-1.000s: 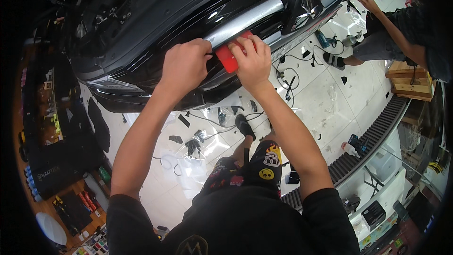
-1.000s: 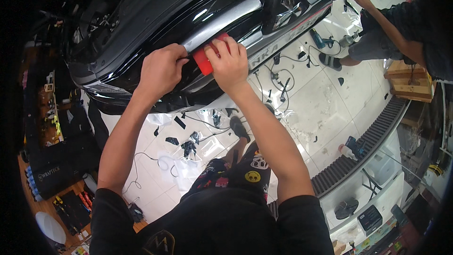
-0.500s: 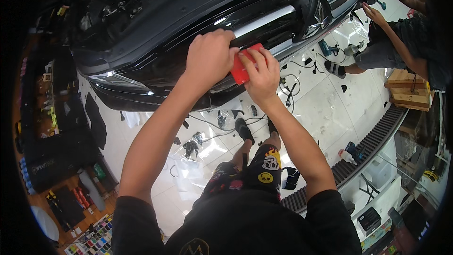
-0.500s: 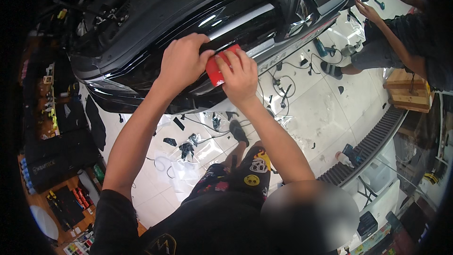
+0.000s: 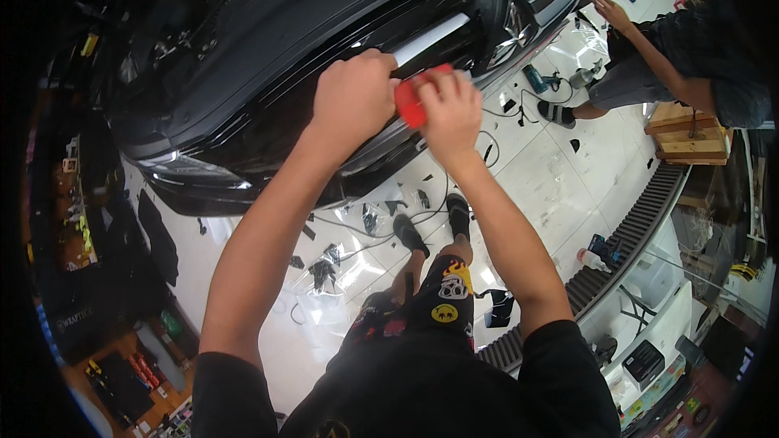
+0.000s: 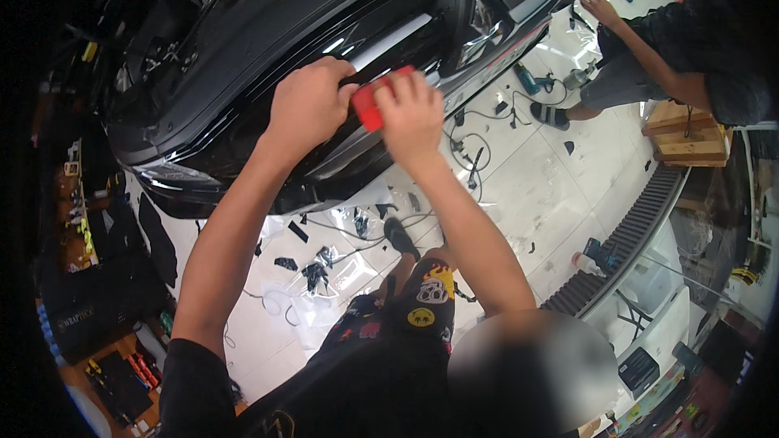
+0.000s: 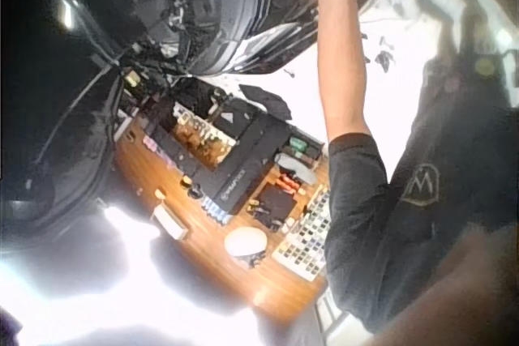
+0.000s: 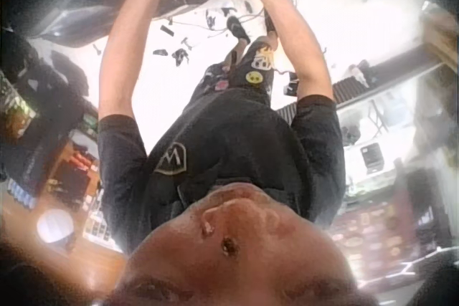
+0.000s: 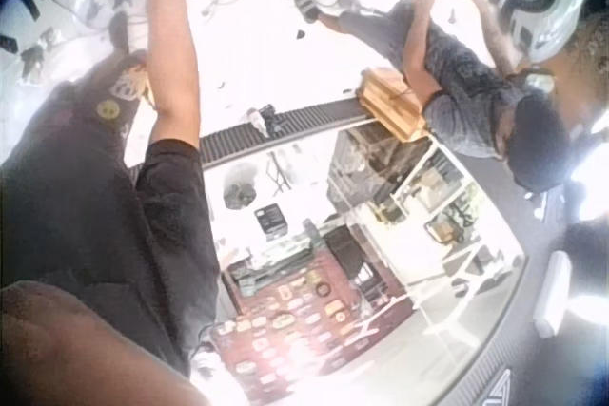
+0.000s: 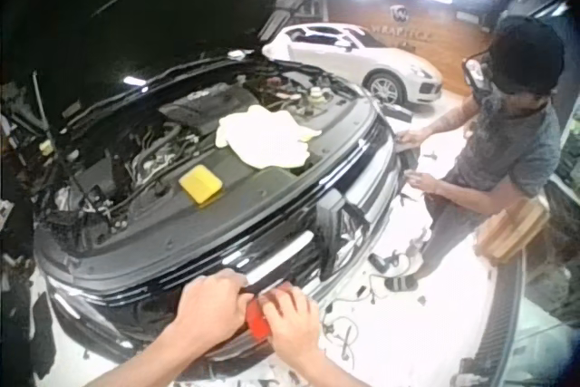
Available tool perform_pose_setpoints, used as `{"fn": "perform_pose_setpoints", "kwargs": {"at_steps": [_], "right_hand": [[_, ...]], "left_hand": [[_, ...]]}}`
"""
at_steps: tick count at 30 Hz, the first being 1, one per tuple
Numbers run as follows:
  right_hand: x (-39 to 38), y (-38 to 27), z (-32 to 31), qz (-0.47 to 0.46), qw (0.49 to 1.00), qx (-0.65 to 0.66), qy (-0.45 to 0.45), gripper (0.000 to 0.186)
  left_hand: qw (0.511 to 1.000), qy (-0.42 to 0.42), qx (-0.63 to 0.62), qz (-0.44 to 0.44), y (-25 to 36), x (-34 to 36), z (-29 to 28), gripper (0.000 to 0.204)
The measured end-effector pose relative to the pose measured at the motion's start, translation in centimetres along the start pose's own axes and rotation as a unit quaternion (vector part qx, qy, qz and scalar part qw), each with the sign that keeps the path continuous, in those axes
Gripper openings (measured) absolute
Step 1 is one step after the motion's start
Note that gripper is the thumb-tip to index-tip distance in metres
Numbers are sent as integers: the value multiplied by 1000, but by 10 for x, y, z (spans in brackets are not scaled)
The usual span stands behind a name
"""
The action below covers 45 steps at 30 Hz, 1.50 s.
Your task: The person applies a black vinyl wrap to the front bumper of a car. They use a red squeegee to smooth the film, a knife to trim edges, and a yellow cloth to wipe the surface. A second person is visible in the background using a heat gun.
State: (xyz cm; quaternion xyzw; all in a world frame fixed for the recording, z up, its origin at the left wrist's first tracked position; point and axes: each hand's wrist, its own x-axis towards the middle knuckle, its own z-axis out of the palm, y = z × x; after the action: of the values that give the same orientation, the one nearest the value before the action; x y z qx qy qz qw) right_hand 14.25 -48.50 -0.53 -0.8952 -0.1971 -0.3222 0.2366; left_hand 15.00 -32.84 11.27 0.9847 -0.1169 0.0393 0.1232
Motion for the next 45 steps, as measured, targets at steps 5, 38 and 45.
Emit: {"fn": "perform_pose_setpoints", "kwargs": {"at_steps": [5, 38, 45], "right_hand": [[32, 95, -14, -45, 997, -51, 48, 34], [-31, -54, 1, 213, 964, 152, 49, 51], [1, 30, -7, 312, 941, 114, 57, 47]], "left_hand": [[999, -33, 24, 30, 34, 48, 11, 19], [993, -75, 84, 24, 78, 145, 35, 34], [989, -109, 100, 1, 58, 104, 16, 37]]}}
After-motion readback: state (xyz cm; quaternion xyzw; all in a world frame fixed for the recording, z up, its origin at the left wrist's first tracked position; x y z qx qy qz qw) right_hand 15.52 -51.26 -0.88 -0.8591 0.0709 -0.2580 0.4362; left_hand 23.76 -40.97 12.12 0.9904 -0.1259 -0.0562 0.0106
